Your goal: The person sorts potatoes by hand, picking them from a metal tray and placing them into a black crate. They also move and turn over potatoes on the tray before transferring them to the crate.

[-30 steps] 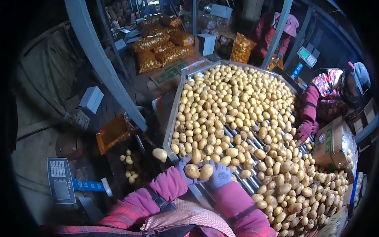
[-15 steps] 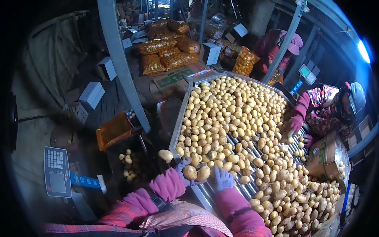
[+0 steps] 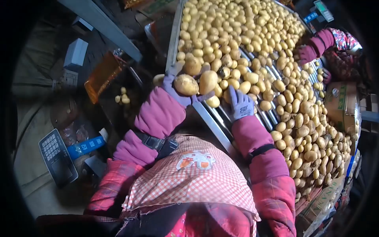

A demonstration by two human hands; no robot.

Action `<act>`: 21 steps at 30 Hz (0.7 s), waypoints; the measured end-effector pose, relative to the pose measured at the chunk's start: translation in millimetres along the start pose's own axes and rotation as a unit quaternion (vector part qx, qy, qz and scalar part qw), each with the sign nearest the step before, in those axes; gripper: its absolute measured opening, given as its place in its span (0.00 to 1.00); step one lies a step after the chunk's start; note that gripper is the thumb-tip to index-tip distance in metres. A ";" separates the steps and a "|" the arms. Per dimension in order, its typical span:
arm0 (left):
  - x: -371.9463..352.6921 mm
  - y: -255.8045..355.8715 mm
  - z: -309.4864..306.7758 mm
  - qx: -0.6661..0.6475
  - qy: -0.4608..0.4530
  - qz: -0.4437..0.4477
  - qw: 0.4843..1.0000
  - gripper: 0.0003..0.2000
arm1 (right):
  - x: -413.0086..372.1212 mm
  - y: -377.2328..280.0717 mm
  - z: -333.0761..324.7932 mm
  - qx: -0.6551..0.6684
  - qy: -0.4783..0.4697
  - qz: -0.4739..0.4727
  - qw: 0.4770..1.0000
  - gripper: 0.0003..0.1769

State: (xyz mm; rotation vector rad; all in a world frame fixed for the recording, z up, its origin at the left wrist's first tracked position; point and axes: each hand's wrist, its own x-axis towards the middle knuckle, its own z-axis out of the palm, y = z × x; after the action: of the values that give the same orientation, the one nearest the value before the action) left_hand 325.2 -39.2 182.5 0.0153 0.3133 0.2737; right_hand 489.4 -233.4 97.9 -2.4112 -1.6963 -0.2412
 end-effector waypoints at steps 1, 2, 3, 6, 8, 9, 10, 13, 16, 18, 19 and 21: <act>3.0 3.3 -6.3 -0.051 -0.015 -0.033 0.998 0.25 | -2.3 1.1 3.3 0.004 -0.010 0.002 1.000 0.34; 6.7 4.3 -8.4 -0.054 -0.010 -0.034 0.998 0.25 | -1.4 5.3 5.8 -0.006 -0.016 -0.002 1.000 0.38; 10.6 4.1 -9.1 -0.050 -0.013 -0.029 0.998 0.25 | -0.4 8.1 7.9 -0.017 -0.022 -0.005 1.000 0.42; 15.8 4.3 -9.7 -0.026 0.002 -0.018 0.999 0.26 | -2.2 9.6 12.4 -0.025 -0.020 -0.003 0.999 0.41; 18.7 2.4 -18.1 -0.005 0.021 -0.009 1.000 0.26 | -3.0 8.4 9.5 -0.023 -0.035 -0.006 0.999 0.41; 23.4 1.6 -27.0 -0.007 0.004 -0.023 1.000 0.26 | -2.7 8.5 12.4 -0.028 -0.047 0.007 0.998 0.41; 28.4 1.1 -34.9 -0.010 -0.014 -0.036 0.999 0.26 | -0.9 8.8 14.1 -0.034 -0.057 0.019 0.998 0.41; 35.7 -6.0 -44.5 -0.078 0.000 -0.080 0.994 0.23 | 0.3 6.6 9.1 -0.037 -0.042 0.011 0.998 0.41; 42.7 -16.6 -43.5 -0.106 0.046 -0.101 0.988 0.20 | 0.7 10.3 12.8 -0.027 -0.044 0.011 0.999 0.41; 46.1 -21.1 -37.0 -0.057 0.058 -0.040 0.996 0.20 | 1.4 9.4 12.3 -0.022 -0.061 0.013 0.998 0.41; 43.8 -23.0 -26.3 0.017 0.091 -0.020 0.996 0.28 | 1.2 9.8 13.8 -0.019 -0.056 0.013 0.998 0.41; 43.9 -23.0 -23.1 0.038 0.108 -0.035 0.993 0.27 | -2.2 13.1 20.3 -0.024 -0.052 0.010 0.998 0.42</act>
State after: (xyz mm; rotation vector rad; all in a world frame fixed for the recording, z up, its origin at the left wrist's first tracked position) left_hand 364.3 -50.2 145.9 0.0500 0.5376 0.1942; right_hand 501.6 -234.8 77.0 -2.5146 -1.7276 -0.1568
